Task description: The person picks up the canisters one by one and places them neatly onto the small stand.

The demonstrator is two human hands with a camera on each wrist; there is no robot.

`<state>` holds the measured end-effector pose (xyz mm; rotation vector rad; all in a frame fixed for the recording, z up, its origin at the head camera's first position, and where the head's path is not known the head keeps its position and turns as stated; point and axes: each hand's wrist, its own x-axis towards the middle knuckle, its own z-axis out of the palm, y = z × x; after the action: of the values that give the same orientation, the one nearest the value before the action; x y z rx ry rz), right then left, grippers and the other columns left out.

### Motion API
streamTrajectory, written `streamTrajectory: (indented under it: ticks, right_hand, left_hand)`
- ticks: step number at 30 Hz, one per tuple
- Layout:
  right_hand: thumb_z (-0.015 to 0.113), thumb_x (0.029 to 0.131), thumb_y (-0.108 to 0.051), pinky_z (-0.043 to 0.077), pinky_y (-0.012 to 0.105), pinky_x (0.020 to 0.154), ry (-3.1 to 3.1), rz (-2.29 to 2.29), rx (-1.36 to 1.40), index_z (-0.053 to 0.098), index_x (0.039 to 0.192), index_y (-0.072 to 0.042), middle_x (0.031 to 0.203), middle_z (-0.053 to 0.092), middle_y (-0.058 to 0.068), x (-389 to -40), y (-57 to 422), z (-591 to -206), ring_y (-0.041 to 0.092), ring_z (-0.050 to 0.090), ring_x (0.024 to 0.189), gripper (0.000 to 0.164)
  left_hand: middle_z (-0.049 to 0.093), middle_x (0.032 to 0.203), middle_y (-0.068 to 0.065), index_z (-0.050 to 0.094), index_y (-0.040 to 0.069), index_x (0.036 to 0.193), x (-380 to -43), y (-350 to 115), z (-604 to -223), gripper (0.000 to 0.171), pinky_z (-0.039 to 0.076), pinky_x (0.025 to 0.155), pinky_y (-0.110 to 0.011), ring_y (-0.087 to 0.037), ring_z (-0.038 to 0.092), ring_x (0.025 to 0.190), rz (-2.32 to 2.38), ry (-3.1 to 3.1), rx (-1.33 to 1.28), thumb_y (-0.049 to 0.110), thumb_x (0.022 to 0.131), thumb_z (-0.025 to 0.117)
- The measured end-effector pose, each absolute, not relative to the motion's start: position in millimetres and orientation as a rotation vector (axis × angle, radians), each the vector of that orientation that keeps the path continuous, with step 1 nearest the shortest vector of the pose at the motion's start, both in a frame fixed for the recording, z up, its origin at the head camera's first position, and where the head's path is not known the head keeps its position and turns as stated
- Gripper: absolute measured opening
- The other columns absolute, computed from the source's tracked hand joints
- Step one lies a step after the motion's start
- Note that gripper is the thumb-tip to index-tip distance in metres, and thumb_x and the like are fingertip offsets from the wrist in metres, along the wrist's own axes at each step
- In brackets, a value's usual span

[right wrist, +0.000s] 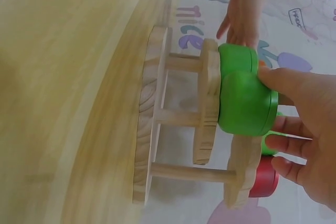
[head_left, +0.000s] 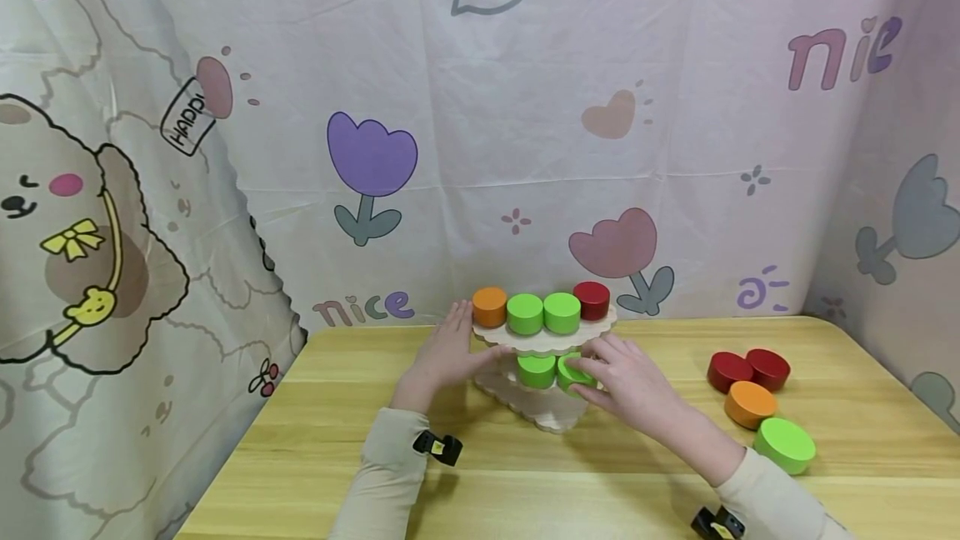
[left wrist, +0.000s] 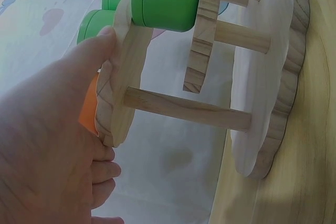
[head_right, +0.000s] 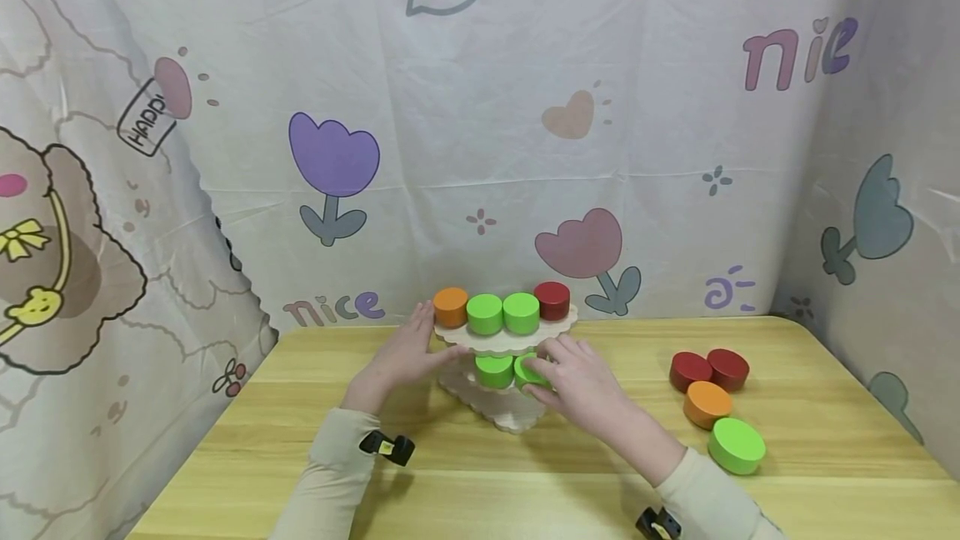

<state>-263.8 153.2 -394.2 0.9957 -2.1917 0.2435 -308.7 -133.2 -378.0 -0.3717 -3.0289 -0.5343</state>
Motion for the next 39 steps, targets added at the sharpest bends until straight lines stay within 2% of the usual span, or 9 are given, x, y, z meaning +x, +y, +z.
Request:
streamTrajectory:
  ticks: [7,14,25,32,39]
  right_hand:
    - [0.086,0.07,-0.028,0.047,0.029,0.066,-2.149,0.245,1.01,0.076,0.097,-0.021,0.091,0.063,-0.005,-265.9,150.9,-394.8,0.015,0.055,0.086,0.03]
    - [0.088,0.068,-0.027,0.051,0.033,0.069,-2.13,0.249,1.018,0.076,0.098,-0.019,0.093,0.065,-0.002,-268.1,148.4,-395.1,0.017,0.058,0.089,0.033]
    - [0.089,0.067,-0.029,0.049,0.032,0.073,-2.221,0.199,1.011,0.073,0.102,-0.019,0.098,0.065,-0.003,-264.6,151.3,-390.7,0.016,0.057,0.095,0.04]
    - [0.089,0.066,-0.022,0.051,0.035,0.076,-2.222,0.202,1.009,0.072,0.099,-0.018,0.097,0.065,-0.003,-264.8,154.1,-391.0,0.017,0.057,0.095,0.037]
    - [0.088,0.067,-0.02,0.046,0.031,0.071,-2.199,0.187,1.014,0.072,0.097,-0.019,0.095,0.064,-0.003,-267.4,153.4,-392.9,0.016,0.055,0.092,0.034]
  left_hand:
    - [0.008,0.165,-0.013,0.01,0.004,0.156,-308.5,-132.9,-377.0,0.111,0.016,0.124,-0.049,-0.028,0.005,0.154,-0.538,-3.034,-0.363,0.079,0.083,0.045]
    - [0.009,0.165,-0.014,0.011,0.004,0.156,-309.2,-133.5,-377.7,0.112,0.017,0.124,-0.05,-0.028,0.007,0.154,-0.55,-3.023,-0.366,0.081,0.082,0.044]
    - [0.01,0.164,-0.014,0.011,0.003,0.156,-309.5,-133.0,-378.5,0.112,0.018,0.124,-0.049,-0.029,0.008,0.153,-0.515,-3.026,-0.368,0.081,0.082,0.043]
    - [0.012,0.164,-0.014,0.013,0.003,0.156,-311.1,-133.1,-380.1,0.112,0.017,0.124,-0.05,-0.029,0.008,0.153,-0.507,-3.023,-0.358,0.081,0.082,0.042]
    - [0.013,0.164,-0.014,0.014,0.003,0.156,-312.6,-133.9,-380.3,0.111,0.018,0.124,-0.05,-0.03,0.01,0.153,-0.517,-3.012,-0.358,0.081,0.083,0.043]
